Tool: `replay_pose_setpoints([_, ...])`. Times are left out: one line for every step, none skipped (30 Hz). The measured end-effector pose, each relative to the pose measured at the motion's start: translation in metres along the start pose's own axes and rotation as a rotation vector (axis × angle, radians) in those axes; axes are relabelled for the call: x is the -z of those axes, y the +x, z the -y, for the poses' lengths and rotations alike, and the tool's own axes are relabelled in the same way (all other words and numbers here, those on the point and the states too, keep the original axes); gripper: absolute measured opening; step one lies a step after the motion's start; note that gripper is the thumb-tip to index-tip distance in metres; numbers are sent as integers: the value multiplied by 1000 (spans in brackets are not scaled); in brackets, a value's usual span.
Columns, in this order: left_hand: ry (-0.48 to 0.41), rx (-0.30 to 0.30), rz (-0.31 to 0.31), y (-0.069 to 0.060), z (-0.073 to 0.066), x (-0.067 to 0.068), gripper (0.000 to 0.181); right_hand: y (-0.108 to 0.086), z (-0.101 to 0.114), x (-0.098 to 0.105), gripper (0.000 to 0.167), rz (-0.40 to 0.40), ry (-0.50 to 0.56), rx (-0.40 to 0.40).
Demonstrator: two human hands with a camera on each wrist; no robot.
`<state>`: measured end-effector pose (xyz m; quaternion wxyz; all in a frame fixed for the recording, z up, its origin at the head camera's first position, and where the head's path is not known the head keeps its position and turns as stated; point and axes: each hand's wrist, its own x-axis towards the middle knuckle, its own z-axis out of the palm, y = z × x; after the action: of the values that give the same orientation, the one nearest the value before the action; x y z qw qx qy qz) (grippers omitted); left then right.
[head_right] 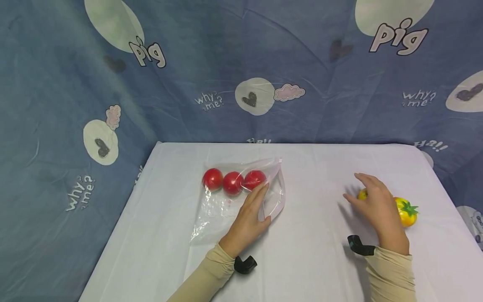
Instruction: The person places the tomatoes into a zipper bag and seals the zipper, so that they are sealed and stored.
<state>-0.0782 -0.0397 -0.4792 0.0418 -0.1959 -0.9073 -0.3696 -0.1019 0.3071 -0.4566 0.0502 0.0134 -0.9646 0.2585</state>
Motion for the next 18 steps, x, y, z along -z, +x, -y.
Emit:
replay_pose_setpoints([2,-2,-1,0,0,0,96,-1,-2,2,72,3,-4,-19])
replay_pose_setpoints([3,-3,-2,0,0,0,96,-2,-4,4,74,6,-8,-36])
replay_pose_setpoints([4,-6,-3,0,0,0,96,-4,-7,6,75,10,-13,-52])
replay_pose_setpoints([6,-8,-3,0,0,0,96,-5,-9,8,76,12,-19,-65])
replay_pose_setpoints([6,-9,-4,1,0,0,96,-5,-11,9,77,22,-22,-80])
replay_pose_setpoints([6,-10,-5,1,0,0,96,-6,-12,10,78,33,-28,-91])
replay_pose_setpoints([7,-10,-6,1,0,0,96,-6,-14,10,77,41,-34,-97])
replay_pose_setpoints([6,-10,-6,1,0,0,96,-6,-15,11,77,53,-39,-104])
replay_pose_setpoints([7,-10,-6,1,0,0,96,-6,-15,11,76,64,-41,-112])
replay_pose_setpoints([8,-9,-6,1,0,0,96,-6,-16,11,76,72,-44,-118])
replay_pose_setpoints([8,-8,-6,1,0,0,96,-6,-16,11,75,81,-45,-127])
replay_pose_setpoints([10,-8,-7,1,0,0,96,-5,-16,10,75,86,-48,-135])
replay_pose_setpoints([12,-7,-6,1,0,0,96,-5,-17,10,75,91,-48,-142])
replay_pose_setpoints([13,-8,-6,1,0,0,96,-5,-17,10,75,93,-49,-151])
replay_pose_setpoints([15,-8,-6,1,0,-1,96,-5,-17,10,75,92,-52,-160])
replay_pose_setpoints([15,-9,-6,1,1,-1,96,-5,-17,10,75,91,-56,-168])
replay_pose_setpoints([18,-10,-7,1,1,-1,96,-5,-18,10,75,90,-57,-178])
replay_pose_setpoints([18,-11,-8,1,1,-1,96,-5,-18,10,75,88,-58,-184])
